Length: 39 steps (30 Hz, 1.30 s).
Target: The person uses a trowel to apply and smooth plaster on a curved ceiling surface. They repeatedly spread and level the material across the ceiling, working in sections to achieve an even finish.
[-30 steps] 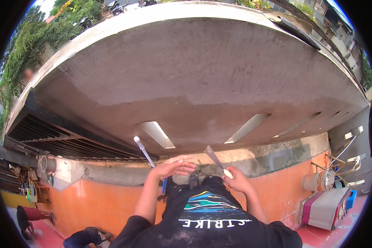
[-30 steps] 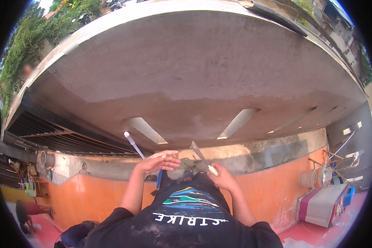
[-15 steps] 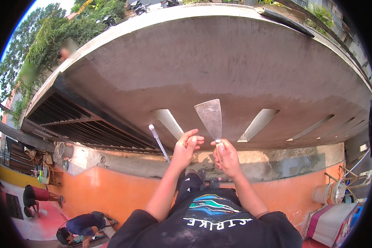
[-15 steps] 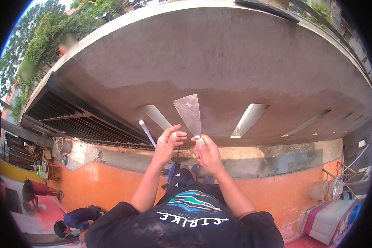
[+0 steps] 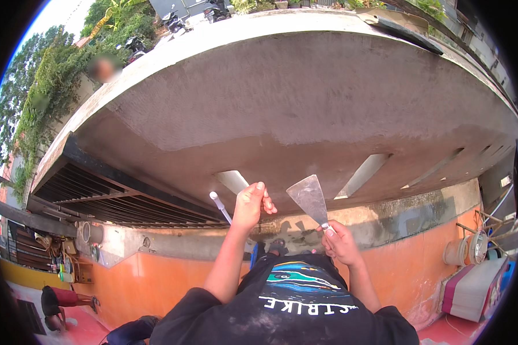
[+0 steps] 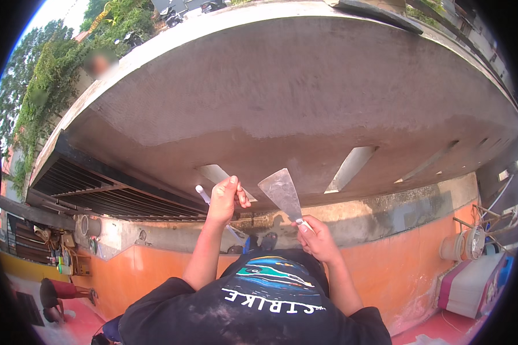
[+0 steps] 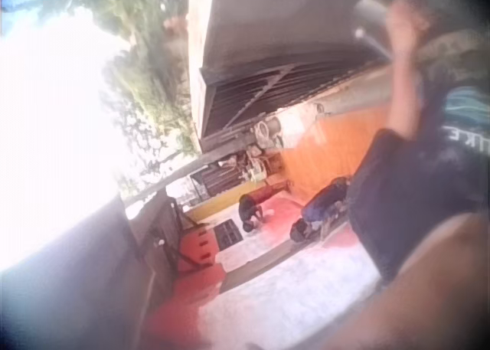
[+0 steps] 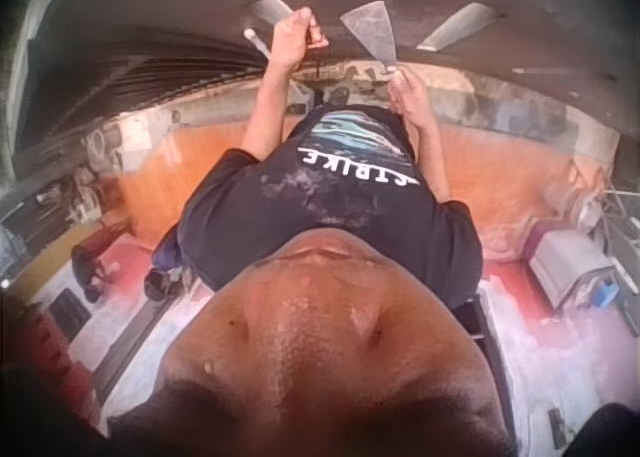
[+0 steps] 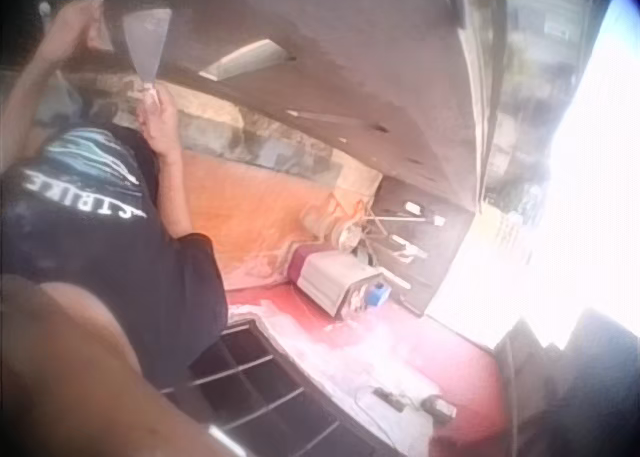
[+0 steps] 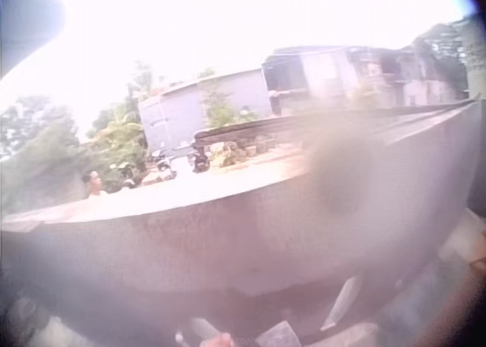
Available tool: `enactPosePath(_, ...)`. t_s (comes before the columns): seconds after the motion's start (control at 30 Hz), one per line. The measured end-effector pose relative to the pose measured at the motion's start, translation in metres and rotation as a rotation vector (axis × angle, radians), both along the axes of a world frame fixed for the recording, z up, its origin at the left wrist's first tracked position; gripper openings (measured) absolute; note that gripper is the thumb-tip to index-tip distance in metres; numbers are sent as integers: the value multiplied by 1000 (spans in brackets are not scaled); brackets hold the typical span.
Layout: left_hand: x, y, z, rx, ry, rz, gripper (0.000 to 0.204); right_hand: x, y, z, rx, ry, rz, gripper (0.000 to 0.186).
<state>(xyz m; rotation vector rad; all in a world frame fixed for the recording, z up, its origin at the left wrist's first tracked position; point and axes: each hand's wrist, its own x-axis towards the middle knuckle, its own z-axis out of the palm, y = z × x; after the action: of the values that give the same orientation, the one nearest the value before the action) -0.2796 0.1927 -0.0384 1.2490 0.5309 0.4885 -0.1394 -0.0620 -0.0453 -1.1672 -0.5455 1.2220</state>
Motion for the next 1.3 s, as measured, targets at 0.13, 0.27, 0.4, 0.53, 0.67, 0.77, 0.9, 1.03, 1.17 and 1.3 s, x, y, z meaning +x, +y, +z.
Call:
enactPosePath(0.13,9,19,4,-37,165,-105,59,-13,39,2,106,-78,-237,26)
enactPosePath(0.27,41,17,7,112,-10,-363,65,-22,81,4,89,-172,-408,25)
enactPosePath(0.4,67,13,13,98,-49,-496,63,-23,103,2,107,-248,-457,26)
enactPosePath(0.53,76,0,15,23,-83,-451,59,-18,108,-1,134,-352,-459,27)
enactPosePath(0.67,77,-9,12,-29,-143,-354,54,-18,110,-3,148,-410,-466,26)
enactPosePath(0.77,76,-13,13,11,-81,-294,54,-20,113,1,145,-355,-451,23)
enactPosePath(0.9,80,-15,30,-49,-234,-191,54,-12,128,18,271,-272,-345,22)
enactPosePath(1.03,82,-7,58,98,-404,82,54,10,155,39,289,-581,-216,21)
enactPosePath(1.17,75,-14,64,36,-277,54,55,9,146,41,295,-383,-117,23)
enactPosePath(1.3,73,-41,41,-48,-160,13,51,-11,114,15,243,-159,-161,23)
